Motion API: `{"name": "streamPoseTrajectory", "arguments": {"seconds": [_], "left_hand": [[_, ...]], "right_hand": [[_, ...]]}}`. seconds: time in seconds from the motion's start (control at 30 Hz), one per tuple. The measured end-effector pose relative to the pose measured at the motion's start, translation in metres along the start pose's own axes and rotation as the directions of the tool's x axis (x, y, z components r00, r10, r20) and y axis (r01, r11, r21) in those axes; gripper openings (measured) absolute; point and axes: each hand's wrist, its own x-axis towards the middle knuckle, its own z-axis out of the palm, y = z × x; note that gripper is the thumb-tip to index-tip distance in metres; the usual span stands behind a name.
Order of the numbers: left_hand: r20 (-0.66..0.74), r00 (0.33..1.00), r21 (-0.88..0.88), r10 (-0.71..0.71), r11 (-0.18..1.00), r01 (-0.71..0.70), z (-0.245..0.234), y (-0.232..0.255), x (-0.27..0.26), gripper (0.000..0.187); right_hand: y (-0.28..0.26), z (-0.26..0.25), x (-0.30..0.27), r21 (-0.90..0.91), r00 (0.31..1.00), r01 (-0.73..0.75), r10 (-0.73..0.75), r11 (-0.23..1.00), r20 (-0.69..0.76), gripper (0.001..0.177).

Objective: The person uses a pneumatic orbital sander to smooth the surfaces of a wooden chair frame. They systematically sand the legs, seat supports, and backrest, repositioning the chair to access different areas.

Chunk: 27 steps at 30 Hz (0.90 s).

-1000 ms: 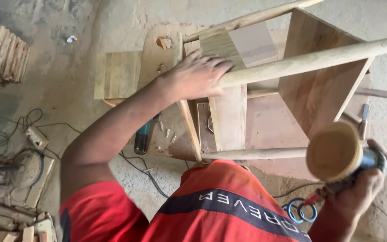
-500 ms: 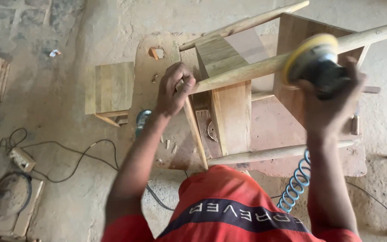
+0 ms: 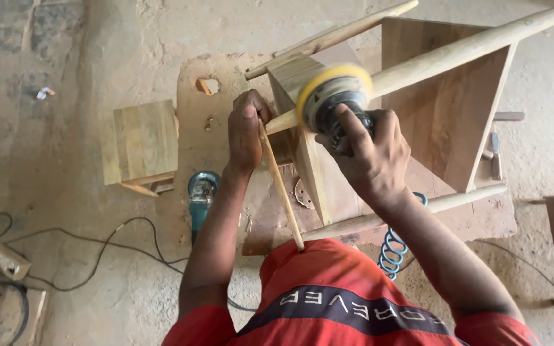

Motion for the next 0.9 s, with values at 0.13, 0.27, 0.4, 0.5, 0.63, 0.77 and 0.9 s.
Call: {"name": "streamPoseTrajectory", "arguments": {"seconds": [0.13,0.27,0.4,0.5,0.63,0.77,0.9], "left_hand": [[-0.014,1.000,0.017,-0.023,1.000,0.024,0.000,-0.004,0.003,0.059],[-0.061,0.997,0.004,-0.047,0.999,0.047,0.004,-0.016,0.001,0.057],[-0.060,0.998,0.018,-0.015,1.000,0.016,0.005,-0.013,0.003,0.055],[-0.064,0.998,0.026,0.018,1.000,-0.017,0.005,-0.012,0.003,0.055],[-0.078,0.995,0.005,0.055,0.998,-0.055,0.006,-0.011,0.000,0.056],[-0.104,0.992,-0.022,0.066,0.997,-0.068,0.009,-0.011,-0.007,0.058],[-0.152,0.988,-0.141,-0.022,0.990,0.000,0.014,-0.020,-0.011,0.059]], "right_hand": [[0.024,0.002,0.000,-0.019,1.000,-0.021,0.022,1.000,0.002,0.088],[0.057,-0.002,-0.003,-0.017,0.987,-0.160,0.159,0.987,-0.039,0.081],[0.046,-0.011,0.009,-0.030,0.982,-0.189,0.189,0.981,-0.009,0.076],[0.012,-0.028,0.039,-0.075,0.971,-0.163,0.174,0.984,0.166,0.077],[-0.003,-0.033,0.085,-0.066,0.923,-0.004,0.029,0.998,0.385,0.071],[0.002,-0.034,0.124,0.011,0.851,0.140,-0.126,0.990,0.511,0.069],[-0.008,-0.040,0.136,0.046,0.772,0.192,-0.180,0.980,0.610,0.071]]}}
